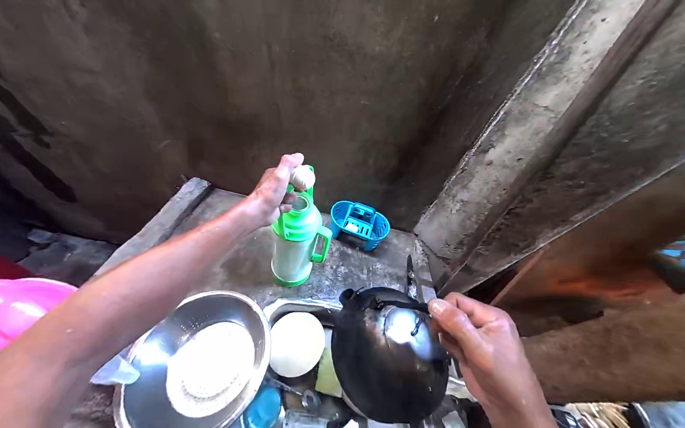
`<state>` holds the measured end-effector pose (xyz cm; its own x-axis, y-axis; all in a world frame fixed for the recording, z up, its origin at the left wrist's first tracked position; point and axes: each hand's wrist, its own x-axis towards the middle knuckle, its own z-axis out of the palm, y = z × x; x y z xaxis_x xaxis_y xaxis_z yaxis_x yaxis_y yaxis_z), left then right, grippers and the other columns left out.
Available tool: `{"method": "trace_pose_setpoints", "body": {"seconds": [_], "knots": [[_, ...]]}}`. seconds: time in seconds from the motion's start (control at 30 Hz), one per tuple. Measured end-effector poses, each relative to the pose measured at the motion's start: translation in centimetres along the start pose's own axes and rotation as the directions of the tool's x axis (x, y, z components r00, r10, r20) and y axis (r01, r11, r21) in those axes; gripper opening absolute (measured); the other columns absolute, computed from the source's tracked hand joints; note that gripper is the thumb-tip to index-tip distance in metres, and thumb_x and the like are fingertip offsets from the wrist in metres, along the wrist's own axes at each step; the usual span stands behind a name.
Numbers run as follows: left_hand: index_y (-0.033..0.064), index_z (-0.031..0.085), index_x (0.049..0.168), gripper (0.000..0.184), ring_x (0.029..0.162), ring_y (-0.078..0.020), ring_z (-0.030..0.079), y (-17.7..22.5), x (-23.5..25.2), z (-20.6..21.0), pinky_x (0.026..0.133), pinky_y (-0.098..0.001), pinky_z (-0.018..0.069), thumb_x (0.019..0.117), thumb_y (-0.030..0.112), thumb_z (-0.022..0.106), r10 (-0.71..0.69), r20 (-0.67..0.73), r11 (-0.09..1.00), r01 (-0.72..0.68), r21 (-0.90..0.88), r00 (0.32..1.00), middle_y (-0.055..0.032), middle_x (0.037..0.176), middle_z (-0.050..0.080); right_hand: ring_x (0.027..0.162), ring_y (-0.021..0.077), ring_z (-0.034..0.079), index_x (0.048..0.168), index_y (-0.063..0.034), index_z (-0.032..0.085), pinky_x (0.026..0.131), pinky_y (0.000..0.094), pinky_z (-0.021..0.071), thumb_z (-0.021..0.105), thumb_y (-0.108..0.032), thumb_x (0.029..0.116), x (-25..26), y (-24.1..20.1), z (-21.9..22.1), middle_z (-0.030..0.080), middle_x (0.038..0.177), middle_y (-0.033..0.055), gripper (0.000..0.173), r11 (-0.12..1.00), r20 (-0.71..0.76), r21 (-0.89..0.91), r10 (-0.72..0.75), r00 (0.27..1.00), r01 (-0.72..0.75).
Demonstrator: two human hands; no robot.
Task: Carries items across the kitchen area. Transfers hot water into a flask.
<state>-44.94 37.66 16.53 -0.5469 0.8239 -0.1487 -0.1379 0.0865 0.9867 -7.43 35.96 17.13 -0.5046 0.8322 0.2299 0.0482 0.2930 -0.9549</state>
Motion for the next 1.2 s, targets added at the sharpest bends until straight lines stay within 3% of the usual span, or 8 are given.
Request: {"method": "trace_pose_setpoints", "body": {"seconds": [0.17,0.23,0.37,0.43,0.57,0.67,0.93,1.2], "knots": [[0.0166,0.063,0.114,0.057,0.061,-0.0123,0.060,0.8,1.6,-2.5,0.051,-0.0263,0.0473,0.1053,0.064,0.032,-0.020,0.063,0.999,0.017,0.039,0.998,-0.0031,0.094,0.072,0.044,0.0004,0.041,0.065,-0.0173,0.062,0.042,0.0175,0.0327,0.069,-0.023,0.0892,4.4,-1.9,2.1,0.051,0.055,-0.0075,0.026,0.998,-0.054,-0.067,0.019,0.998,-0.023],[0.0130,0.063,0.124,0.060,0.079,-0.0187,0.069,1.0,2.6,-4.6,0.066,-0.0355,0.0559,0.1048,0.063,0.035,-0.004,0.047,0.993,-0.001,0.121,0.999,-0.0070,0.106,0.071,0.045,0.0013,0.041,0.063,-0.0171,0.061,0.043,0.0183,0.0335,0.071,-0.022,0.0873,6.0,-3.1,2.8,0.050,0.054,-0.0071,0.027,0.995,-0.060,-0.100,0.018,0.998,-0.024],[0.0049,0.062,0.131,0.069,0.112,-0.0295,0.063,0.9,3.8,-9.1,0.094,-0.0536,0.0504,0.1030,0.064,0.042,0.009,0.023,0.945,-0.016,0.327,1.000,-0.0165,0.125,0.066,0.044,0.0028,0.039,0.064,-0.0149,0.062,0.043,0.0196,0.0326,0.074,-0.022,0.0881,9.4,-5.5,3.9,0.048,0.052,-0.0056,0.028,0.973,-0.065,-0.232,-0.015,0.998,-0.001],[0.0039,0.061,0.135,0.072,0.119,-0.0348,0.062,0.5,4.4,-11.9,0.098,-0.0591,0.0487,0.1026,0.065,0.043,0.032,0.068,0.902,-0.059,0.427,0.997,-0.0205,0.132,0.063,0.043,0.0042,0.037,0.064,-0.0138,0.061,0.042,0.0204,0.0316,0.074,-0.021,0.0895,11.1,-6.8,4.5,0.047,0.052,-0.0041,0.030,0.957,-0.075,-0.291,-0.010,0.997,-0.012],[0.0082,0.061,0.134,0.066,0.094,-0.0288,0.068,0.9,3.2,-16.6,0.080,-0.0490,0.0551,0.1030,0.063,0.043,0.059,0.053,0.893,-0.077,0.443,0.997,-0.0165,0.115,0.068,0.041,0.0057,0.035,0.064,-0.0128,0.061,0.041,0.0216,0.0291,0.075,-0.023,0.0904,13.9,-9.0,6.1,0.047,0.051,-0.0021,0.031,0.908,-0.068,-0.417,0.010,0.998,-0.037],[0.0069,0.064,0.121,0.058,0.081,-0.0235,0.069,1.1,1.9,-20.0,0.073,-0.0421,0.0581,0.1047,0.059,0.044,0.086,0.059,0.880,-0.104,0.464,0.995,-0.0136,0.099,0.070,0.041,0.0068,0.036,0.065,-0.0125,0.061,0.041,0.0229,0.0302,0.075,-0.024,0.0917,15.5,-10.0,7.1,0.048,0.052,-0.0013,0.032,0.865,-0.046,-0.500,0.012,0.999,-0.033],[0.0128,0.066,0.101,0.033,0.077,-0.0177,0.071,1.3,-2.7,-26.0,0.071,-0.0386,0.0582,0.1065,0.042,0.052,0.155,0.125,0.774,-0.199,0.602,0.980,-0.0052,0.086,0.071,0.042,0.0097,0.037,0.059,-0.0122,0.057,0.043,0.0284,0.0298,0.076,-0.023,0.0913,19.5,-11.2,9.1,0.045,0.049,-0.0005,0.039,0.706,0.000,-0.708,-0.027,1.000,0.020],[0.0131,0.068,0.101,0.029,0.076,-0.0159,0.071,0.3,-4.0,-29.3,0.071,-0.0353,0.0580,0.1055,0.038,0.056,0.150,0.096,0.800,-0.178,0.574,0.984,-0.0047,0.084,0.072,0.039,0.0113,0.035,0.058,-0.0130,0.056,0.040,0.0291,0.0277,0.074,-0.028,0.0927,19.6,-11.8,10.1,0.044,0.048,0.0016,0.042,0.638,-0.005,-0.770,-0.009,1.000,0.002]]}}
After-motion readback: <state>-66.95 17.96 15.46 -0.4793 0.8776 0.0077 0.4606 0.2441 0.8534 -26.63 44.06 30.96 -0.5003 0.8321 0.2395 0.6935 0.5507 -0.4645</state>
